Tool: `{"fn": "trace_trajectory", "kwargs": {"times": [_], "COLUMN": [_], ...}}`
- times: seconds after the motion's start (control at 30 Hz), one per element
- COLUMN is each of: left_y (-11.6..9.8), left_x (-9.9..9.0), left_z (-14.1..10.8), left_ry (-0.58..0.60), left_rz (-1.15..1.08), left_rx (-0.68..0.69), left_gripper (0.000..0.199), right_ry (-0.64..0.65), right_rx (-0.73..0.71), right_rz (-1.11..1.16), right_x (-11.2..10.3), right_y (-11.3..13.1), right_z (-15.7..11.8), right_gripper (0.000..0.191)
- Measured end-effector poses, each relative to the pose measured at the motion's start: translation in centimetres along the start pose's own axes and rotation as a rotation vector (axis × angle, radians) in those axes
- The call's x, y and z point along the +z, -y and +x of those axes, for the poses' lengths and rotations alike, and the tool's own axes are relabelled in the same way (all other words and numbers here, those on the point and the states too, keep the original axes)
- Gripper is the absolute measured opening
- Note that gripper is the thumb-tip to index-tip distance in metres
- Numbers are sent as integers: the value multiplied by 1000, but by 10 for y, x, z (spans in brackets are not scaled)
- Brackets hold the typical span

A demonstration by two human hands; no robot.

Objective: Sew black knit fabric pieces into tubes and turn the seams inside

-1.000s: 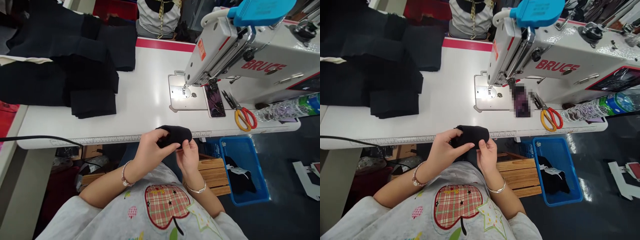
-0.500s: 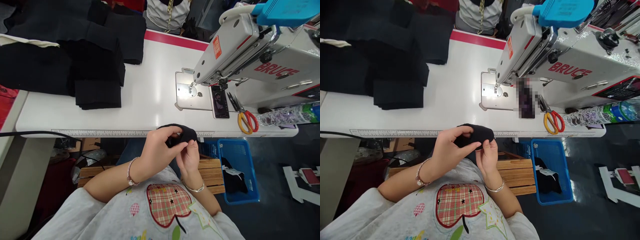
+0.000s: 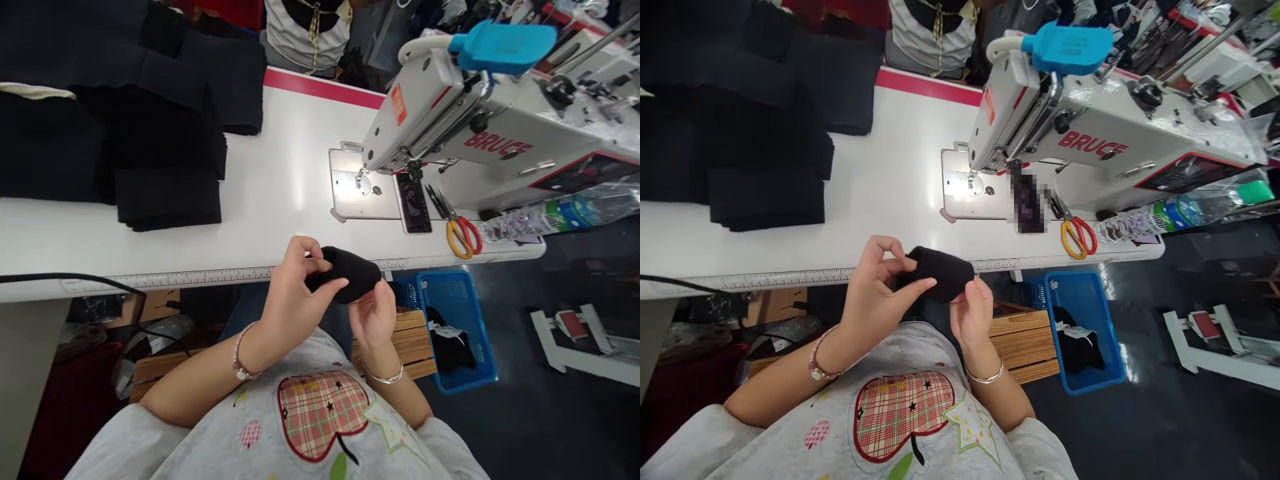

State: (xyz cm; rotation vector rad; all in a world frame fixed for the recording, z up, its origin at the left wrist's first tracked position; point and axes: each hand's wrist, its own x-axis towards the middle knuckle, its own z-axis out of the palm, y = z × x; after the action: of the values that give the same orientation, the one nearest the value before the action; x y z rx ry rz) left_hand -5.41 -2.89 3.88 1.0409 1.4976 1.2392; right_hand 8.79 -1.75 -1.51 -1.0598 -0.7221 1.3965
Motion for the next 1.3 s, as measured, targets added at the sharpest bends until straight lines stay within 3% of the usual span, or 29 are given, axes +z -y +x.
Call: {"fn": "trace_trajectory", "kwargs": {"times": [0.2, 0.5, 0.57, 0.73, 0.97, 1.17, 1.3], "left_y": [-2, -4, -3, 1, 9, 13, 14], "left_x": [3, 8, 9, 13, 14, 10, 9], "left_z": [4, 4, 4, 2, 4, 6, 6], "left_ry": [83, 236, 243, 276, 325, 610, 665], "left_rz": [-177, -271, -259, -250, -266, -46, 33], "left_rx": [-87, -118, -96, -97, -135, -123, -37], "left_gripper": [43, 32, 30, 30, 32, 26, 31], "right_ry": [-56, -181, -148, 69, 102, 189, 245], "right_rx": [-80, -282, -261, -112, -109, -85, -88], "right_rz": [-159, -283, -288, -188, -182, -246, -240], "right_x": [-9, -18, -20, -25, -28, -30, -29], "right_y": [6, 12, 13, 8, 8, 14, 20], "right_z": [0, 1, 3, 8, 3, 0, 0], "right_gripper": [41, 24, 25, 33, 24, 17, 17]}}
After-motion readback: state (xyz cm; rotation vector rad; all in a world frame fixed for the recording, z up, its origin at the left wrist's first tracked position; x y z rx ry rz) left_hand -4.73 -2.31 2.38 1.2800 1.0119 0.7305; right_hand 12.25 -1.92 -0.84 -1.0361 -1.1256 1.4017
